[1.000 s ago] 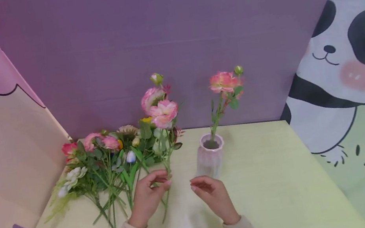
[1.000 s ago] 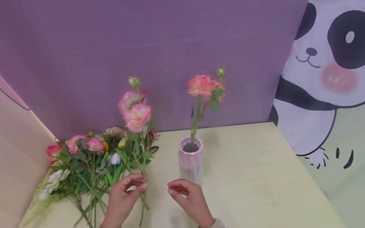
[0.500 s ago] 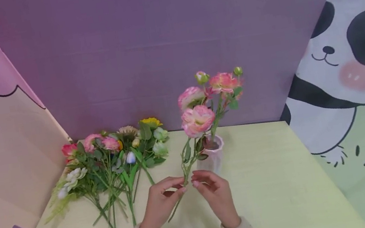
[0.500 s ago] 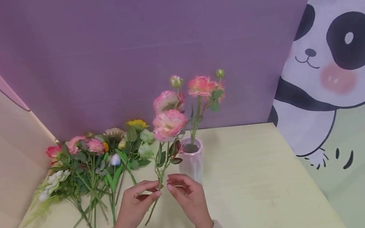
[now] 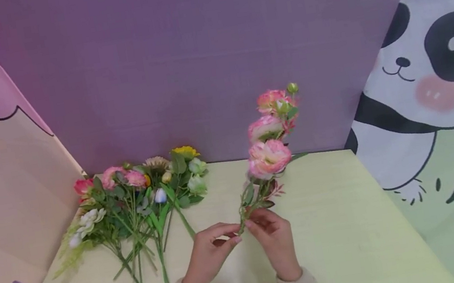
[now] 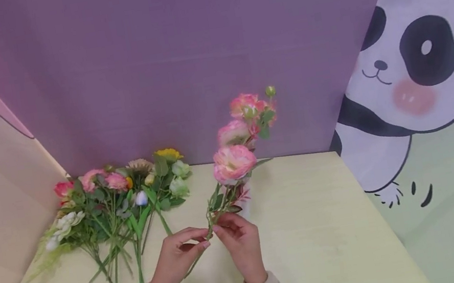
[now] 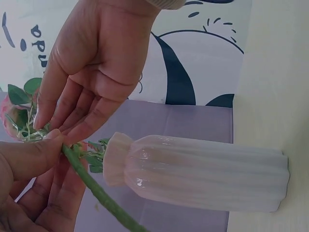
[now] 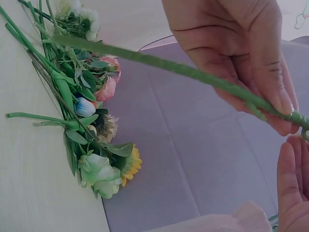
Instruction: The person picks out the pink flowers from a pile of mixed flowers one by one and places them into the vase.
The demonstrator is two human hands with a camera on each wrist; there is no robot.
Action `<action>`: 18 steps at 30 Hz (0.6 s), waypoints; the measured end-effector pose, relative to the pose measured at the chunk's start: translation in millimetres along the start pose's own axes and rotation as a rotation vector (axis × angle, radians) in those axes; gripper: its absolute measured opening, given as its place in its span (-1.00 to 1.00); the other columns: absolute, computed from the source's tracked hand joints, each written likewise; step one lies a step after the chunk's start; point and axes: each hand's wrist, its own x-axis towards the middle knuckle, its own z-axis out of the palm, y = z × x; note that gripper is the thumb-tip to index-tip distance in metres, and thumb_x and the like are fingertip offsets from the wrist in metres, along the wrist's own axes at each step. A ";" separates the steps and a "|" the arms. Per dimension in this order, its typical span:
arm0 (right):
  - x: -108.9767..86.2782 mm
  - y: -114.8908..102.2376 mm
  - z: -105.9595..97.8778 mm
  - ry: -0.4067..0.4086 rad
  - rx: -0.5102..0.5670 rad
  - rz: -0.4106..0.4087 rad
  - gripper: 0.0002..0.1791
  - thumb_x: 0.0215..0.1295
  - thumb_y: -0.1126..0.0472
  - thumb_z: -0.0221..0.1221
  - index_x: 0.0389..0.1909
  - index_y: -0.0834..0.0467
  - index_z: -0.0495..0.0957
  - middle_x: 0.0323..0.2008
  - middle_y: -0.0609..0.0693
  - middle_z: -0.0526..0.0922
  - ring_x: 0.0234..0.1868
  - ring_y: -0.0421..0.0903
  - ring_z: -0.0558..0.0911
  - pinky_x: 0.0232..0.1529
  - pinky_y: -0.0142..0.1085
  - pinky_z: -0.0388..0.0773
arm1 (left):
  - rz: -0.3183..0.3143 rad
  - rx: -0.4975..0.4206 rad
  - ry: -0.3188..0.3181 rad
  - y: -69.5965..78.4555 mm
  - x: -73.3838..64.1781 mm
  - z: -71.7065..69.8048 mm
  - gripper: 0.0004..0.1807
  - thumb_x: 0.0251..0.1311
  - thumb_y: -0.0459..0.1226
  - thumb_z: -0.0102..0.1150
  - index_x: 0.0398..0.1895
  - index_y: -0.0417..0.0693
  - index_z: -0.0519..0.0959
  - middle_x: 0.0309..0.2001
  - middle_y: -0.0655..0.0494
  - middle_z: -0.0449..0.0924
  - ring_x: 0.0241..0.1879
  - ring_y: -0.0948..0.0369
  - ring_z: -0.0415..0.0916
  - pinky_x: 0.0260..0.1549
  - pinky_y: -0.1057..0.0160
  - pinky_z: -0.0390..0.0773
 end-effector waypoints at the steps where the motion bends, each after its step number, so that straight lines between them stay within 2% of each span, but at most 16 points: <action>1: 0.1 -0.4 -0.5 0.005 0.001 -0.003 -0.79 0.11 0.49 0.23 -0.21 0.46 0.53 -0.28 -0.04 0.70 -0.25 -0.19 0.67 -0.23 -0.37 0.62 | 0.004 -0.001 -0.004 -0.4 0.1 0.6 -0.75 0.07 -0.38 0.30 -0.14 -0.16 0.67 -0.23 -0.01 0.68 -0.28 0.29 0.58 -0.37 0.29 0.65; 10: -3.4 -2.1 -5.3 0.063 0.028 -0.017 -0.76 0.06 0.54 0.24 -0.22 0.53 0.50 -0.27 -0.06 0.67 -0.20 -0.18 0.66 -0.20 -0.36 0.63 | 0.033 0.036 -0.008 -3.2 1.6 9.5 -0.77 0.06 -0.41 0.30 -0.17 -0.12 0.68 -0.24 0.03 0.69 -0.30 0.29 0.59 -0.39 0.30 0.64; 18: -1.6 -7.4 -10.4 0.118 -0.007 -0.050 -0.77 0.05 0.52 0.26 -0.24 0.51 0.53 -0.28 -0.07 0.69 -0.21 -0.18 0.66 -0.21 -0.38 0.62 | 0.064 0.062 -0.001 2.1 4.6 16.0 -0.78 0.07 -0.35 0.32 -0.17 -0.05 0.67 -0.22 0.09 0.69 -0.30 0.30 0.60 -0.37 0.31 0.64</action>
